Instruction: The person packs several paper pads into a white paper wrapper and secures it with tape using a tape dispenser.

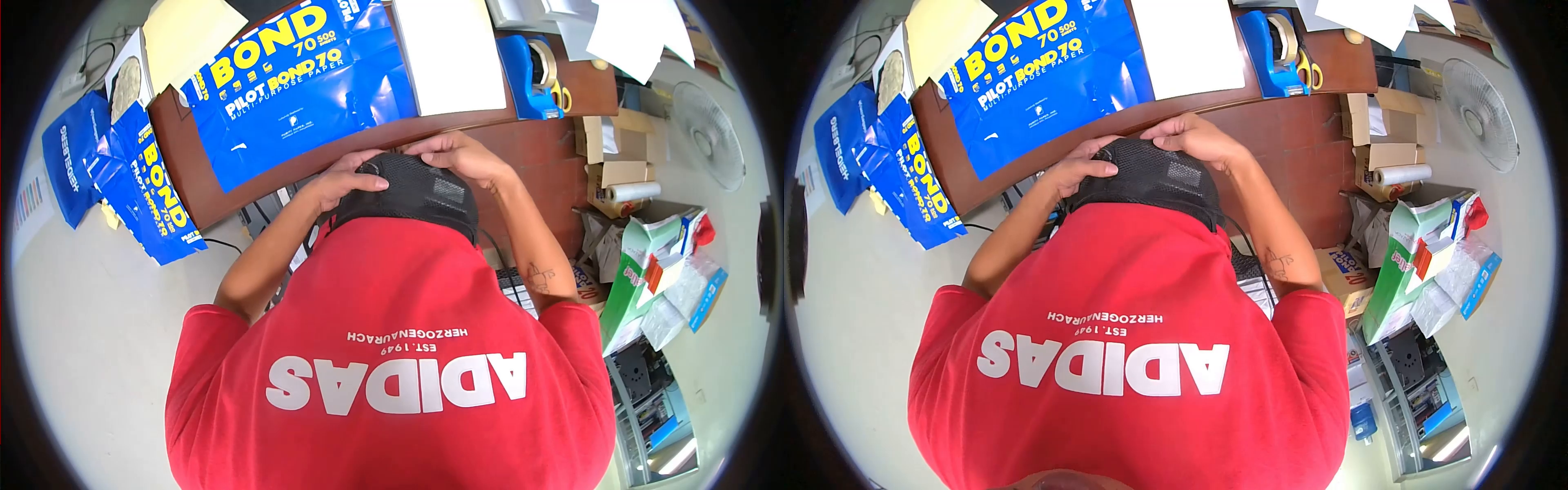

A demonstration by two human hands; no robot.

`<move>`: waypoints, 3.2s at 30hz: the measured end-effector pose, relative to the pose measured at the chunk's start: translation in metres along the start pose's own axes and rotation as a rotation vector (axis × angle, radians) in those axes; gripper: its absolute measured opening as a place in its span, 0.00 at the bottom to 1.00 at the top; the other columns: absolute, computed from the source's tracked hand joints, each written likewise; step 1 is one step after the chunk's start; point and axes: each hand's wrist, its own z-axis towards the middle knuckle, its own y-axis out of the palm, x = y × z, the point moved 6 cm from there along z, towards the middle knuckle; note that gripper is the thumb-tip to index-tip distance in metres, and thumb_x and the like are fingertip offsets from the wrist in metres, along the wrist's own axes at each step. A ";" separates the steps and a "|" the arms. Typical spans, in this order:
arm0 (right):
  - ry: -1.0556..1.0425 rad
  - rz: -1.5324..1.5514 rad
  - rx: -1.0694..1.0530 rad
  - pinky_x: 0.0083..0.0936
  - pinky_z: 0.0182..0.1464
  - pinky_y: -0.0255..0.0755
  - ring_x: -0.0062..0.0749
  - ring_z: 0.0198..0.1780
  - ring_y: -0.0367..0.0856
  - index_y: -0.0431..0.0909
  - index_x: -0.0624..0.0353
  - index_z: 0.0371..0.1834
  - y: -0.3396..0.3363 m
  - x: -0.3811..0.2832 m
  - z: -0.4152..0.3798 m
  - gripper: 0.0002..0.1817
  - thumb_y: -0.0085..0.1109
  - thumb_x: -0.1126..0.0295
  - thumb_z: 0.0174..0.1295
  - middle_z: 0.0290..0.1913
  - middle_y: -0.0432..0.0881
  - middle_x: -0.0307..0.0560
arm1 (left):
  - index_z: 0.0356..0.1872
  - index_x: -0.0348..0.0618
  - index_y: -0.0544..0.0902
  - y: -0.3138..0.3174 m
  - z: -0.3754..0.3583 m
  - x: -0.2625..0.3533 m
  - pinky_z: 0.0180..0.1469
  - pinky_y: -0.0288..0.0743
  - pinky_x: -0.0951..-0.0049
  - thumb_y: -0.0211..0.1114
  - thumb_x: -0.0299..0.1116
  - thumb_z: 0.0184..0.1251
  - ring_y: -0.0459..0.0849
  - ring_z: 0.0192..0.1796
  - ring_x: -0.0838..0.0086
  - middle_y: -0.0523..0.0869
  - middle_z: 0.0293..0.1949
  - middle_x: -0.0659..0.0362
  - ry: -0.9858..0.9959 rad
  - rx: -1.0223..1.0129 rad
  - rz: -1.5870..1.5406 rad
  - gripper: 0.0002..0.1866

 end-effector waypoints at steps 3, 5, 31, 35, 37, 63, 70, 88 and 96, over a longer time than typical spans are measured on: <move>-0.089 -0.006 -0.017 0.25 0.64 0.77 0.30 0.58 0.86 0.81 0.69 0.64 0.003 -0.012 -0.009 0.18 0.58 0.78 0.72 0.58 0.88 0.50 | 0.71 0.33 0.72 0.006 -0.004 0.013 0.72 0.71 0.69 0.77 0.33 0.48 0.81 0.64 0.69 0.83 0.61 0.55 0.062 0.005 0.082 0.44; -0.159 0.003 -0.057 0.26 0.65 0.76 0.31 0.59 0.85 0.80 0.70 0.64 0.004 -0.015 -0.012 0.20 0.59 0.80 0.70 0.58 0.88 0.50 | 0.71 0.33 0.72 0.007 -0.006 0.016 0.72 0.70 0.69 0.77 0.33 0.47 0.81 0.64 0.69 0.83 0.61 0.56 0.072 0.002 0.111 0.45; 0.246 0.105 -0.313 0.30 0.79 0.60 0.42 0.78 0.68 0.61 0.65 0.81 0.025 0.056 0.006 0.53 0.67 0.37 0.64 0.79 0.66 0.60 | 0.81 0.43 0.61 -0.011 -0.015 -0.039 0.78 0.61 0.62 0.70 0.51 0.67 0.70 0.76 0.63 0.72 0.74 0.51 0.056 -0.023 0.104 0.46; 0.377 0.144 -0.221 0.30 0.71 0.72 0.37 0.68 0.79 0.75 0.64 0.72 0.025 0.054 0.011 0.47 0.63 0.32 0.65 0.70 0.78 0.58 | 0.76 0.34 0.68 -0.023 -0.010 -0.047 0.74 0.67 0.65 0.72 0.55 0.64 0.74 0.72 0.61 0.75 0.70 0.46 -0.123 0.193 0.018 0.46; 0.405 0.220 -0.238 0.30 0.71 0.72 0.36 0.69 0.79 0.75 0.64 0.72 0.019 0.055 0.016 0.47 0.62 0.32 0.65 0.71 0.78 0.57 | 0.74 0.31 0.70 -0.019 -0.013 -0.044 0.73 0.68 0.66 0.71 0.55 0.65 0.76 0.71 0.61 0.77 0.69 0.45 -0.128 0.222 0.010 0.45; -0.658 -1.041 0.440 0.43 0.70 0.73 0.56 0.71 0.75 0.63 0.58 0.80 0.059 -0.015 -0.051 0.38 0.60 0.69 0.63 0.74 0.73 0.62 | 0.63 0.32 0.81 -0.026 -0.006 -0.045 0.67 0.70 0.68 0.69 0.55 0.65 0.81 0.64 0.63 0.84 0.60 0.49 0.029 0.298 0.230 0.36; -0.775 -1.045 0.561 0.48 0.60 0.77 0.62 0.59 0.81 0.64 0.62 0.77 0.076 -0.023 -0.049 0.39 0.59 0.77 0.59 0.69 0.76 0.61 | 0.60 0.32 0.82 -0.021 -0.014 -0.024 0.68 0.69 0.66 0.64 0.55 0.69 0.80 0.64 0.62 0.84 0.58 0.46 0.078 0.337 0.471 0.33; -0.583 -0.990 0.606 0.68 0.78 0.49 0.58 0.78 0.65 0.56 0.59 0.82 0.064 -0.015 -0.042 0.49 0.69 0.52 0.61 0.77 0.65 0.63 | 0.62 0.35 0.81 -0.028 -0.014 -0.038 0.68 0.69 0.67 0.64 0.57 0.70 0.80 0.62 0.64 0.84 0.57 0.49 0.104 0.319 0.428 0.34; -0.363 -1.004 0.522 0.69 0.79 0.46 0.58 0.82 0.58 0.54 0.59 0.82 0.063 -0.007 -0.034 0.53 0.71 0.48 0.59 0.79 0.63 0.63 | 0.65 0.36 0.79 -0.020 -0.020 -0.028 0.71 0.66 0.63 0.64 0.59 0.69 0.77 0.69 0.58 0.81 0.64 0.45 0.069 0.342 0.525 0.37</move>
